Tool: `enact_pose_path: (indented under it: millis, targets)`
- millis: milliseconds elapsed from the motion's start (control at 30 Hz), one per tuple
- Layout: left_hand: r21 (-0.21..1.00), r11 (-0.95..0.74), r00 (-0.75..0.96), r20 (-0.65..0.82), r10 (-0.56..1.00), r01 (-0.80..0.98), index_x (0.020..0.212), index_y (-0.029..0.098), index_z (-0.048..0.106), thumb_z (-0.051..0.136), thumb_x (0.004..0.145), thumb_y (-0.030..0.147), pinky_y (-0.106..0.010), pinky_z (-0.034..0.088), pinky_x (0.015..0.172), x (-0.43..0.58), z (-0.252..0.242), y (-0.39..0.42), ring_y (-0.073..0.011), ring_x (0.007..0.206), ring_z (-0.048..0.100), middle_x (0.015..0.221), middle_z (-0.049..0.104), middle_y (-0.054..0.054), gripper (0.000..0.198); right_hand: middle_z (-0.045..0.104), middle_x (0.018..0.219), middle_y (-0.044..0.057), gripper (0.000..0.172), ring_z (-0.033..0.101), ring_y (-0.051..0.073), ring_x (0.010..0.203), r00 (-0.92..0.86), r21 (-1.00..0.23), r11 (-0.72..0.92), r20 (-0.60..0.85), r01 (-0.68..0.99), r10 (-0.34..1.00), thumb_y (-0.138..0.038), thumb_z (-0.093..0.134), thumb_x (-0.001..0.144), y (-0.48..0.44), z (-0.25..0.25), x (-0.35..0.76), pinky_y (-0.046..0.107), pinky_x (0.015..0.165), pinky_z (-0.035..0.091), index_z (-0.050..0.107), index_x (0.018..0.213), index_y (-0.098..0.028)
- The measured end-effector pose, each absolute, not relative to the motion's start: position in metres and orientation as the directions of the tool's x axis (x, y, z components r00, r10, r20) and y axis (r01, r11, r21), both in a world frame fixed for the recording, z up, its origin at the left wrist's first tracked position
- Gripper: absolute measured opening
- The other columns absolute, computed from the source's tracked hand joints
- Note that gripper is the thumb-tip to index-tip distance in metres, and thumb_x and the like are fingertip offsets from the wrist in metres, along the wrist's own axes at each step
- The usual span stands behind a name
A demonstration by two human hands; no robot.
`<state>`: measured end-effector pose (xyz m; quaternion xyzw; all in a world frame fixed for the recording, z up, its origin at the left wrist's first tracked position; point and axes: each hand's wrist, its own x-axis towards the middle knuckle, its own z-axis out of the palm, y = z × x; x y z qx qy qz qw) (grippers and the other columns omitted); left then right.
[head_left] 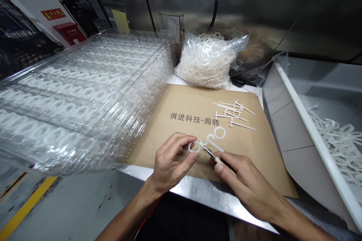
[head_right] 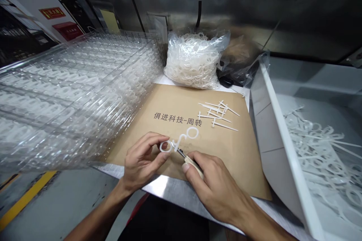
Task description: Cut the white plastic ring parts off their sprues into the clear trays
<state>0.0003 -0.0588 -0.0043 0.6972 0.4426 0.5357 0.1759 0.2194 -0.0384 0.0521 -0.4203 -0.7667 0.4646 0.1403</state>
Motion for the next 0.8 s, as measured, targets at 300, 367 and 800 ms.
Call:
enact_pose_path:
  millis: [300,367,800]
  targets:
    - [0.703,-0.559,0.062,0.597,0.800,0.439,0.119,0.014,0.063,0.071,0.085,0.010,-0.026,0.052,0.074,0.001,-0.004,-0.059,-0.0132,0.085,0.061,0.098,0.064,-0.007,0.035,0.059,0.079,-0.001,0.031,0.055,0.016,0.072,-0.609,-0.820,0.206,-0.204,0.534,0.767,-0.040,0.037,0.106,-0.039,0.048,0.221,0.030,0.068,0.038,0.050,0.084,-0.021]
    - [0.701,-0.558,0.061,0.598,0.799,0.444,0.119,0.014,0.063,0.071,0.085,0.010,-0.026,0.052,0.073,0.000,-0.005,-0.059,-0.0133,0.085,0.061,0.099,0.064,-0.007,0.035,0.057,0.077,-0.001,0.033,0.053,0.016,0.070,-0.604,-0.817,0.206,-0.204,0.539,0.771,-0.040,0.036,0.106,-0.041,0.048,0.220,0.030,0.067,0.037,0.049,0.083,-0.021]
    - [0.732,-0.513,0.072,0.542,0.837,0.449,0.117,0.016,0.064,0.068,0.088,0.014,-0.025,0.053,0.072,0.002,-0.001,-0.057,-0.0121,0.080,0.061,0.094,0.064,-0.005,0.029,0.051,0.069,-0.001,0.036,0.048,0.016,0.062,-0.576,-0.788,0.229,-0.188,0.572,0.795,-0.040,0.032,0.106,-0.041,0.037,0.216,0.030,0.061,0.036,0.040,0.075,-0.023]
